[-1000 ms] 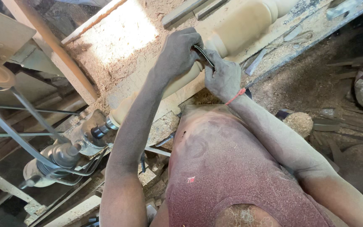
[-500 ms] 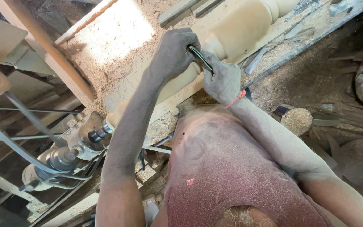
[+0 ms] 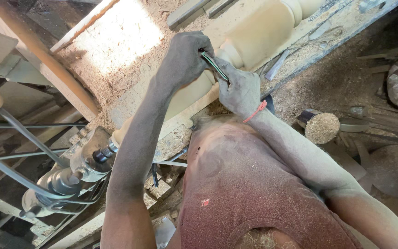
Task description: The person uses a wood lathe to shape a wooden furniture leg, applying a chisel and then sandpaper to the rotating workpiece.
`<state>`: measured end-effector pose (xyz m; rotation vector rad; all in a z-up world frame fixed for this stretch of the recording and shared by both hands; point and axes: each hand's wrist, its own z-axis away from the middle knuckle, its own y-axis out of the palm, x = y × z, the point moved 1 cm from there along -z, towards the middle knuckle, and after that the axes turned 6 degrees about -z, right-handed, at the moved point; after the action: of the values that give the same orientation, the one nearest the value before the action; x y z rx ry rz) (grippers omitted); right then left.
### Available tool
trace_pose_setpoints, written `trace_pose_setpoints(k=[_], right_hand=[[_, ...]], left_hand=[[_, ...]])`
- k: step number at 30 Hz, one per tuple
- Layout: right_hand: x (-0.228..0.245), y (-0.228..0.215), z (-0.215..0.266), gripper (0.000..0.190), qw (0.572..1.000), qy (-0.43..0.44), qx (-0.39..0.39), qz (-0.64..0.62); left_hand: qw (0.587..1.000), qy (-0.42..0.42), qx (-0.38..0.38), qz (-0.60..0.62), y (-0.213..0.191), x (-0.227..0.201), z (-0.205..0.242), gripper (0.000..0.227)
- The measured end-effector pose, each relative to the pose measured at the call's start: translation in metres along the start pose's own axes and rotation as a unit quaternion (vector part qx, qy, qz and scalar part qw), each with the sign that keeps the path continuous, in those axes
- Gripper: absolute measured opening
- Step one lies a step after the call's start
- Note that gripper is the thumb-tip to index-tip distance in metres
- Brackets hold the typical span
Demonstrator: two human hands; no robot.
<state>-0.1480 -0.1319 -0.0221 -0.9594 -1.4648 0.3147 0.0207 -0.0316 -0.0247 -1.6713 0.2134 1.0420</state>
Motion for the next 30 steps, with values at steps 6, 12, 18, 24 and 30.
trace_pose_setpoints(k=[6,12,18,24,30], right_hand=[[-0.008,0.004,0.001,0.041,0.999,-0.016,0.005,0.037],[-0.009,0.002,-0.004,0.025,0.998,0.006,0.022,0.051],[0.005,-0.007,-0.016,0.036,0.998,0.04,0.033,0.021],[0.003,-0.01,-0.024,0.033,1.0,0.014,0.018,0.018],[0.013,-0.035,-0.021,0.035,0.982,0.106,0.039,-0.149]], left_hand=[[1.0,0.022,-0.019,-0.003,-0.001,0.004,-0.001,0.011],[0.999,0.038,-0.029,0.01,-0.003,0.008,-0.002,0.01],[1.0,0.009,-0.016,-0.008,0.002,0.016,-0.01,0.01],[0.999,-0.026,0.013,-0.043,0.005,0.016,-0.024,0.021],[0.998,0.004,-0.018,-0.06,-0.006,-0.008,-0.024,0.013]])
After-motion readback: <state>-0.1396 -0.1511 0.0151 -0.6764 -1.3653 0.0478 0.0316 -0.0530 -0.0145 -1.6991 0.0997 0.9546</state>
